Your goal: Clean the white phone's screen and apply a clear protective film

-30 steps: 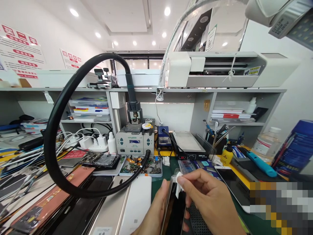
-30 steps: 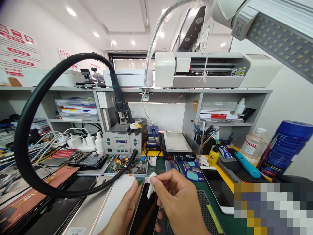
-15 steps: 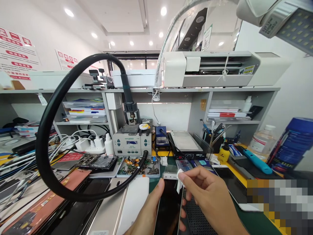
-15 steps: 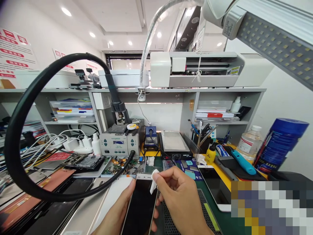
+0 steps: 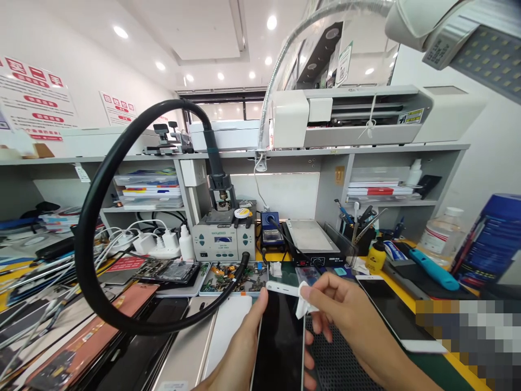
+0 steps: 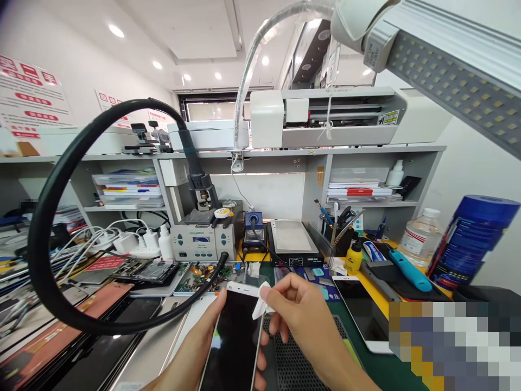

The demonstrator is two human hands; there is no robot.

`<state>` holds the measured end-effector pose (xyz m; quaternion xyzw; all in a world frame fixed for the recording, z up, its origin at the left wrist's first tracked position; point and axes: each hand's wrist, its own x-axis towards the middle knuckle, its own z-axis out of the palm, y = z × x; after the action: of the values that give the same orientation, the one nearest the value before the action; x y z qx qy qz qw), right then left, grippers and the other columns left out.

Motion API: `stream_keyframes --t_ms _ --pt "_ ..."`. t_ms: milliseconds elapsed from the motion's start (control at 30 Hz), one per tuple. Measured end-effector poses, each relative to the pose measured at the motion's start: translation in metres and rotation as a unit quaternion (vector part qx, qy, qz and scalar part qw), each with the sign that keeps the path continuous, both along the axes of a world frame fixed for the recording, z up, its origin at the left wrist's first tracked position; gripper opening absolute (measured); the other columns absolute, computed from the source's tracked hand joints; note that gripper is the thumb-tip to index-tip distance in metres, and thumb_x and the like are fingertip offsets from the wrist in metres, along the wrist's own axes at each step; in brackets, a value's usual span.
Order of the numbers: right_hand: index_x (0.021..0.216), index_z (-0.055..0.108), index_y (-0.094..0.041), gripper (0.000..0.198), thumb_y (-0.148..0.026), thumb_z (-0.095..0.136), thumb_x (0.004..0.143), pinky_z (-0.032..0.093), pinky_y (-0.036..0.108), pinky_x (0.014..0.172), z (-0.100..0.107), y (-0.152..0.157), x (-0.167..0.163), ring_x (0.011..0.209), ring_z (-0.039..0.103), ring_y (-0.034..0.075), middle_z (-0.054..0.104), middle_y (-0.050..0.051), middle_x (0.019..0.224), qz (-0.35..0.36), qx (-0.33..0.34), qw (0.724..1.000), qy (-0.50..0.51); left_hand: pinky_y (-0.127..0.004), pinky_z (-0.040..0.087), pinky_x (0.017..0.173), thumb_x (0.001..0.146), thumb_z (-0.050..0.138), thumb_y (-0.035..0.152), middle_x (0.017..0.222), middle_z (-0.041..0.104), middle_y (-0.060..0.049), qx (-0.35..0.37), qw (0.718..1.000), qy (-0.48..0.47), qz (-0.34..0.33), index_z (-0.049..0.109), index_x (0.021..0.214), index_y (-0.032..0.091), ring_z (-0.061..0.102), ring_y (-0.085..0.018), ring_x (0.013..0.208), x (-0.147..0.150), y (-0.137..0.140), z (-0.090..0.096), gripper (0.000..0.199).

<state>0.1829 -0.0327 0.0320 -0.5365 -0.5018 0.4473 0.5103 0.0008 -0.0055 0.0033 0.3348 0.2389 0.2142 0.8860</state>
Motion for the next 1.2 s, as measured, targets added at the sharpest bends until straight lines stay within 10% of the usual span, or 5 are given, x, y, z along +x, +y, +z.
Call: stream_keyframes --t_ms 300,467,1200 --pt "0.079 0.056 -0.018 0.045 -0.057 0.077 0.078 0.038 0.02 0.045 0.0 0.002 0.0 0.052 0.053 0.01 0.057 -0.005 0.06 0.06 -0.057 0.991 0.108 -0.032 0.053 0.067 0.087 0.035 0.081 0.078 0.073 -0.012 0.026 0.998 0.033 0.056 0.073 0.097 0.009 0.071 -0.023 0.062 0.001 0.001 0.005 0.083" --pt "0.074 0.054 -0.018 0.044 -0.055 0.077 0.078 0.038 0.019 0.044 -0.001 0.003 0.002 0.049 0.052 0.009 0.057 -0.005 0.055 0.061 -0.061 0.991 0.098 -0.037 0.05 0.09 0.092 0.051 0.065 0.096 0.077 -0.011 0.038 0.992 -0.032 0.116 0.066 0.123 0.014 0.073 -0.026 0.088 0.002 -0.003 0.012 0.062" --pt "0.074 0.051 -0.018 0.041 -0.04 0.085 0.071 0.044 0.019 0.045 -0.023 -0.008 -0.015 0.05 0.059 0.01 0.059 -0.004 0.058 0.216 -0.159 0.962 0.058 -0.038 0.052 0.084 0.084 0.055 0.073 0.098 0.076 -0.011 -0.027 0.983 -0.041 0.174 0.066 0.121 0.014 0.072 -0.031 0.092 -0.012 0.008 0.017 0.07"
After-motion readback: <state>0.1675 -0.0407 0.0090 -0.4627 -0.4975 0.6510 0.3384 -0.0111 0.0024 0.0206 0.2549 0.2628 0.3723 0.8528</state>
